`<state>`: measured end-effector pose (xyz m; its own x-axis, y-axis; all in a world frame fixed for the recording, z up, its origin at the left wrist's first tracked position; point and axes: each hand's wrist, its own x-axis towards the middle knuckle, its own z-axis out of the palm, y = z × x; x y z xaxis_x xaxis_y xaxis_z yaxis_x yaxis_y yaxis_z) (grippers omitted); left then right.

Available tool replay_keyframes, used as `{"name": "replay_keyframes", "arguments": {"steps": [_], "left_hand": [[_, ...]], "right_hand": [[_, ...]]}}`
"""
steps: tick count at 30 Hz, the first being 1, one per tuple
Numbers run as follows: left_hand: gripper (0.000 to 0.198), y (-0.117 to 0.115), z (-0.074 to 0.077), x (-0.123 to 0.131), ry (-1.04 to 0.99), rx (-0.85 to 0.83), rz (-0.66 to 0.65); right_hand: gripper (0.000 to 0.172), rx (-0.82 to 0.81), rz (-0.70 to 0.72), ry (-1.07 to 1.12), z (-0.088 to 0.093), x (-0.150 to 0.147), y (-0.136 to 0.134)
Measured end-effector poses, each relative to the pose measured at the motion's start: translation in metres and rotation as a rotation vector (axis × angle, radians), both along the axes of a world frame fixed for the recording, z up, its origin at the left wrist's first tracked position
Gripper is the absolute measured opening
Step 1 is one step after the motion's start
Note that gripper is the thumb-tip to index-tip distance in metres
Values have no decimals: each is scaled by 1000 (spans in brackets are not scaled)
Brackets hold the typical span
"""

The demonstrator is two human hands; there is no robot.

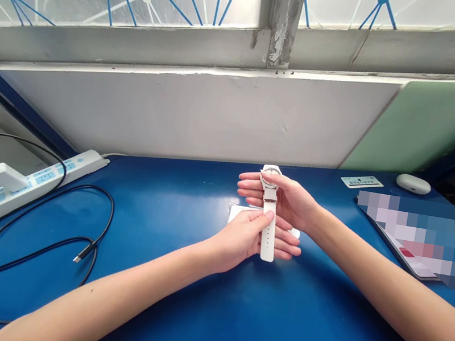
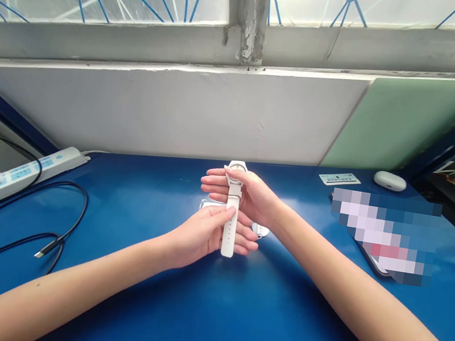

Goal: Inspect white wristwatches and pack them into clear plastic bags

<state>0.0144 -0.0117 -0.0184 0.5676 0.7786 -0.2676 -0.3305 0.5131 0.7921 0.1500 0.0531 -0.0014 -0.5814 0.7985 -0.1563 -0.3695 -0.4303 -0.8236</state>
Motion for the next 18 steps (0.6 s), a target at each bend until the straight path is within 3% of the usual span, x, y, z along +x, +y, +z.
{"name": "replay_keyframes", "arguments": {"steps": [5,18], "left_hand": [[35,0,2,-1,2,-4,-5],[41,3,4,-4,118,-46,-37]], "right_hand": [[25,21,59,29,-5,1,1],[25,1,-20,35,-3,0,2]]}}
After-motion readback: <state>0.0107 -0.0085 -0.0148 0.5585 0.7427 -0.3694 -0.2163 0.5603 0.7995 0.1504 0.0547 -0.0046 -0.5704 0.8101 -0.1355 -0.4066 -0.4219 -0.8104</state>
